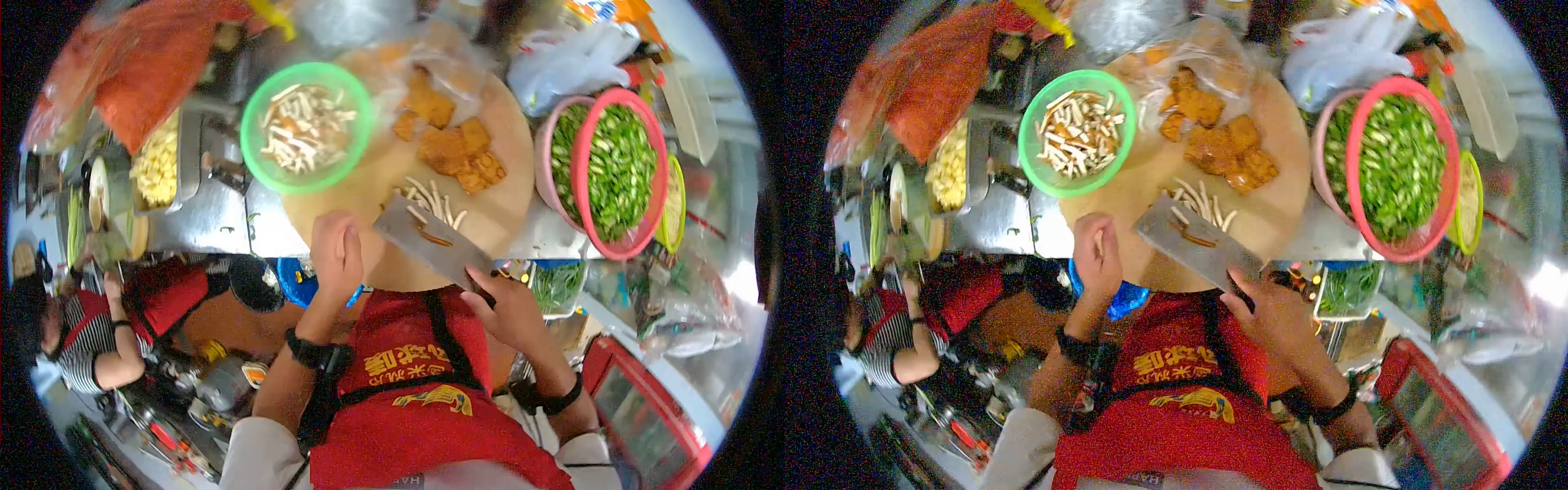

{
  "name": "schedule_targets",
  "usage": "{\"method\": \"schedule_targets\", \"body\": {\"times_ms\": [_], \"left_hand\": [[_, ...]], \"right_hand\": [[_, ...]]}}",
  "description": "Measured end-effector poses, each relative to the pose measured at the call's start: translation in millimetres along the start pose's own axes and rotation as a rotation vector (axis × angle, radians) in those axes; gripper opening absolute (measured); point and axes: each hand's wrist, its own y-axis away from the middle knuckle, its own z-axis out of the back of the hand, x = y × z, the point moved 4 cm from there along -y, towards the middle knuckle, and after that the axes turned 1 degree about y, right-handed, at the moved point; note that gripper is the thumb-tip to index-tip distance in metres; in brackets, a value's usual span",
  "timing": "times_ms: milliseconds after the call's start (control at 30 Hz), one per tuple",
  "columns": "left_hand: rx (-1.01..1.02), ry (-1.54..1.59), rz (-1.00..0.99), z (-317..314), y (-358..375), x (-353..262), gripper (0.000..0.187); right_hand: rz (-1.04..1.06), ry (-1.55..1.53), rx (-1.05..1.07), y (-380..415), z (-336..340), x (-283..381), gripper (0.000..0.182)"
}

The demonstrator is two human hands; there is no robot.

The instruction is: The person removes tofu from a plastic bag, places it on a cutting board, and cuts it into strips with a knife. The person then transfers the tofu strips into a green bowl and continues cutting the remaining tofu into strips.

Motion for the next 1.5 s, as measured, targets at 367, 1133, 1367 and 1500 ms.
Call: {"method": "schedule_targets", "body": {"times_ms": [367, 1133, 1367, 1500], "left_hand": [[0.688, -0.566, -0.395, -103.6, -25.0, 1.9, 0.063], [0.224, -0.22, -0.157, -117.7, 4.2, 2.2, 0.065], [0.092, -0.225, -0.099, -83.2, -17.3, -8.5, 0.05], [-0.106, -0.262, -0.221, -35.8, -57.4, -50.1, 0.038]], "right_hand": [[0.135, 0.333, 0.094, 36.0, 3.5, -32.6, 0.039], [-0.234, -1.181, 0.426, -18.7, -132.8, -75.6, 0.015], [-0.04, -1.249, 0.484, -52.4, -122.7, -13.1, 0.015], [-0.005, -1.249, 0.417, -64.0, -69.7, 44.7, 0.012]]}}
